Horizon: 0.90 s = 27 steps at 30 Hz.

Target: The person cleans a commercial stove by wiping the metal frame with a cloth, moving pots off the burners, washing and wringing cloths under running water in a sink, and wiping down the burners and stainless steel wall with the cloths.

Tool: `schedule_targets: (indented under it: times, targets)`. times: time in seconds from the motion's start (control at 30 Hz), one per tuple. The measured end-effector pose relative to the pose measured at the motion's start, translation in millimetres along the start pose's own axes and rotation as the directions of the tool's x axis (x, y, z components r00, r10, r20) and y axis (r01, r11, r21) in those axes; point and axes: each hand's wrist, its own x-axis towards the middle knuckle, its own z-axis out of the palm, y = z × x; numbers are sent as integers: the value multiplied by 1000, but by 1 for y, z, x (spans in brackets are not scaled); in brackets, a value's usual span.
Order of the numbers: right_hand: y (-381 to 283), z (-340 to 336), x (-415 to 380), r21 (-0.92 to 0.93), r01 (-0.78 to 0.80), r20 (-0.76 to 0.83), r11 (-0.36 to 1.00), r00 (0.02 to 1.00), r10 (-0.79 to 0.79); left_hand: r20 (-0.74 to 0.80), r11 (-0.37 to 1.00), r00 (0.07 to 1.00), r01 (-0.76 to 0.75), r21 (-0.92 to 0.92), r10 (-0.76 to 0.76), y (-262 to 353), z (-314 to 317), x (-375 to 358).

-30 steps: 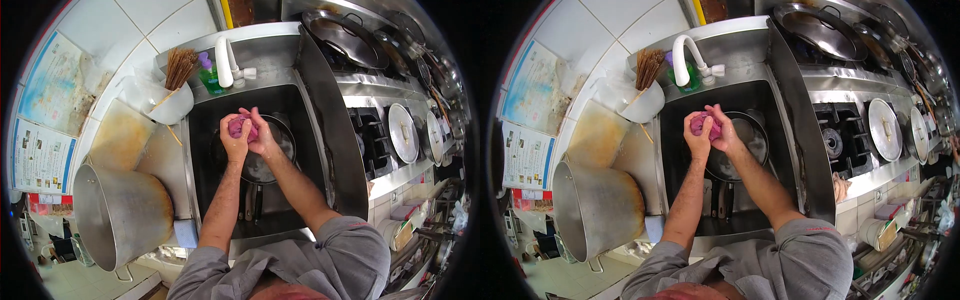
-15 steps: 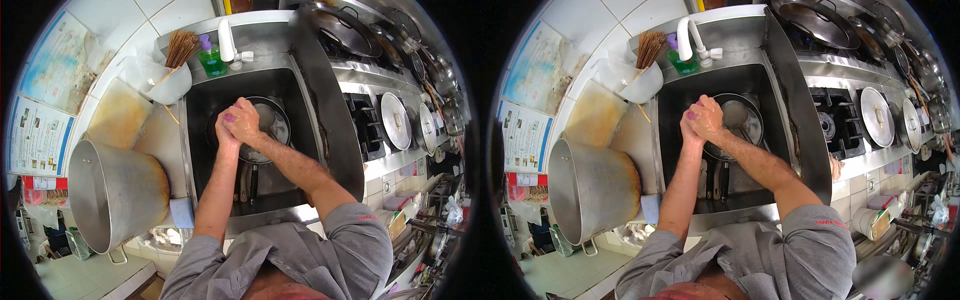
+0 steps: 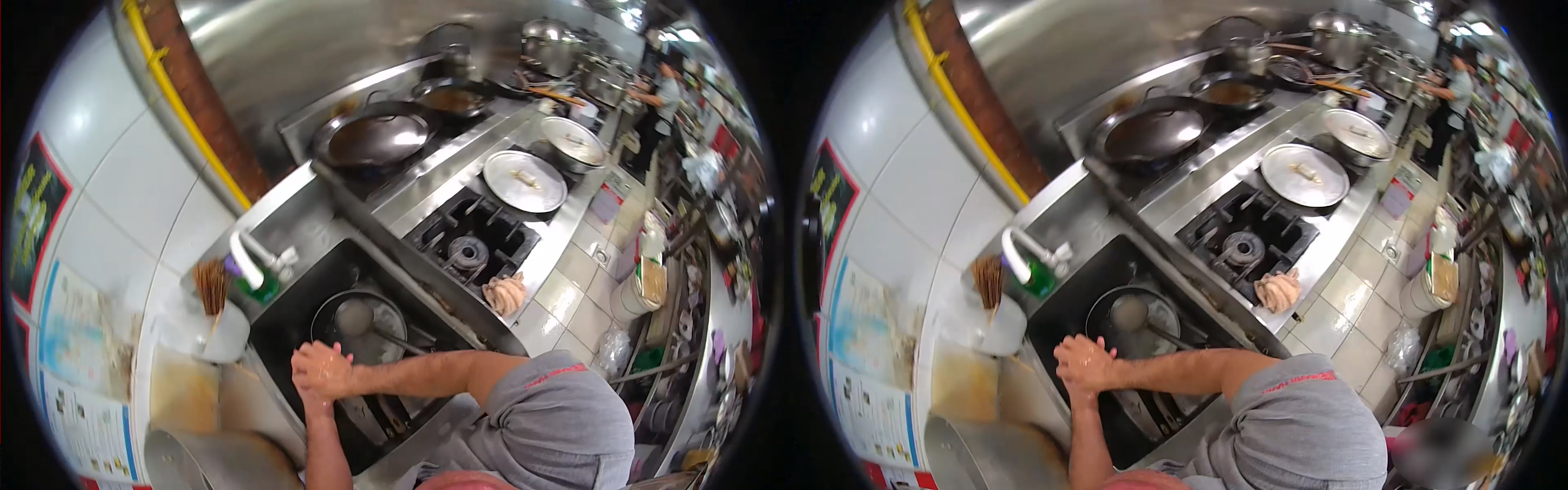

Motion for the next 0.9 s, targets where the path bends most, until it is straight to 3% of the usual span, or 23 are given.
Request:
schedule_targets:
  times: [0.07,0.13,0.17,0.4,0.67,0.73,0.9]
  targets:
    - [-2,-36,7,114,120,73,986,989,-128,19,996,998,52,70,-54,3,2,-6]
    - [-8,-42,8,111,220,-67,969,975,-214,40,985,994,100,139,-106,5,6,-10]
    - [-8,-51,-3,128,199,16,972,979,-203,50,977,990,122,175,-132,5,8,-12]
    - [-12,-71,-34,28,252,30,967,967,-253,77,882,953,240,406,-295,3,20,-21]
    - [-21,-77,-75,-102,317,28,943,948,-316,106,755,917,247,607,-385,-23,41,-39]
    - [-20,-76,-89,-56,331,38,942,943,-329,121,726,908,234,647,-400,-30,42,-44]
    - [-26,-87,-91,-112,375,133,920,923,-360,134,614,874,212,760,-467,-45,50,-46]
